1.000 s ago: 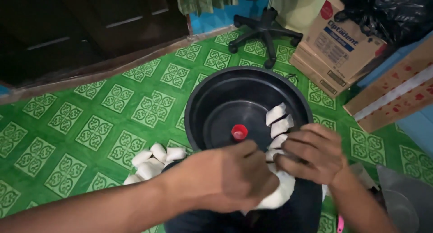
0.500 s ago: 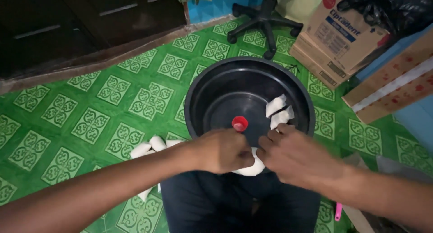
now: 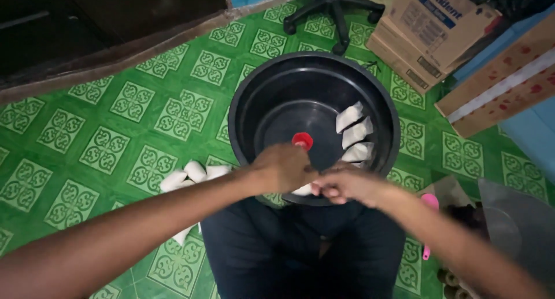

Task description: Tying small plastic bags filled with white powder and placing them into a large basin.

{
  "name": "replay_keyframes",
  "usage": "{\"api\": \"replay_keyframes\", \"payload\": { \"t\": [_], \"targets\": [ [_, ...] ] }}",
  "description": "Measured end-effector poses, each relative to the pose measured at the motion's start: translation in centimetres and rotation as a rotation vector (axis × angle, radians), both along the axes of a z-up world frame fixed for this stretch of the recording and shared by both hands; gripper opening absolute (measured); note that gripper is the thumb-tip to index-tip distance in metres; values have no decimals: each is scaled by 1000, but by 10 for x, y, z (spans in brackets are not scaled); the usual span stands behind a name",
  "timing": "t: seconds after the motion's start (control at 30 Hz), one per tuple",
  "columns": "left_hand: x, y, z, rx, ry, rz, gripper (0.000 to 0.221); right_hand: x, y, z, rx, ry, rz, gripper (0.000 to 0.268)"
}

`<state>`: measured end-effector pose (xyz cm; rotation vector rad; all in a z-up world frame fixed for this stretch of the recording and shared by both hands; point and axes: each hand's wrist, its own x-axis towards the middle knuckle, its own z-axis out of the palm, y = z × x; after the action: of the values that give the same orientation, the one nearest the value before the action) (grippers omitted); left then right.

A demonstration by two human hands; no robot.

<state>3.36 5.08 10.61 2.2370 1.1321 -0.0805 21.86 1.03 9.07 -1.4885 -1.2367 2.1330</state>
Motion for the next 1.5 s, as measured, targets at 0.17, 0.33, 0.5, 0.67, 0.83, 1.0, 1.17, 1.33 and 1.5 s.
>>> {"api": "replay_keyframes", "payload": {
  "t": [0.17, 0.33, 0.5, 0.67, 0.83, 1.0, 1.17, 1.33, 1.5],
  "targets": [
    [22, -4, 2, 795, 228, -214, 21, -40, -28, -69, -285, 709, -659, 9],
    [14, -28, 75, 1101, -204, -267, 8, -63, -37, -17, 570, 458, -523, 2],
    [-23, -60, 145, 576, -568, -219, 18, -33, -24, 42, 1311, 201, -346, 4],
    [-42, -65, 146, 433, -568, -193, 12, 5, 15, 79, 2203, -116, 29, 7],
    [-46, -43, 73, 557, -300, -121, 31, 10, 12, 78, 2052, -746, 609, 17],
    [-41, -52, 9, 205, -523, 170, 25, 6, 11, 28, 1439, -300, 396, 11],
    [-14, -69, -113, -47, -1007, 624, 28, -2, 4, -129, 938, 203, -135, 25],
    [13, -90, -165, -147, -1381, 976, 34, -34, -20, -172, 527, 605, -671, 40],
    [18, -90, -173, -279, -1575, 1084, 34, -36, -23, -205, 449, 625, -748, 39]
  ]
}}
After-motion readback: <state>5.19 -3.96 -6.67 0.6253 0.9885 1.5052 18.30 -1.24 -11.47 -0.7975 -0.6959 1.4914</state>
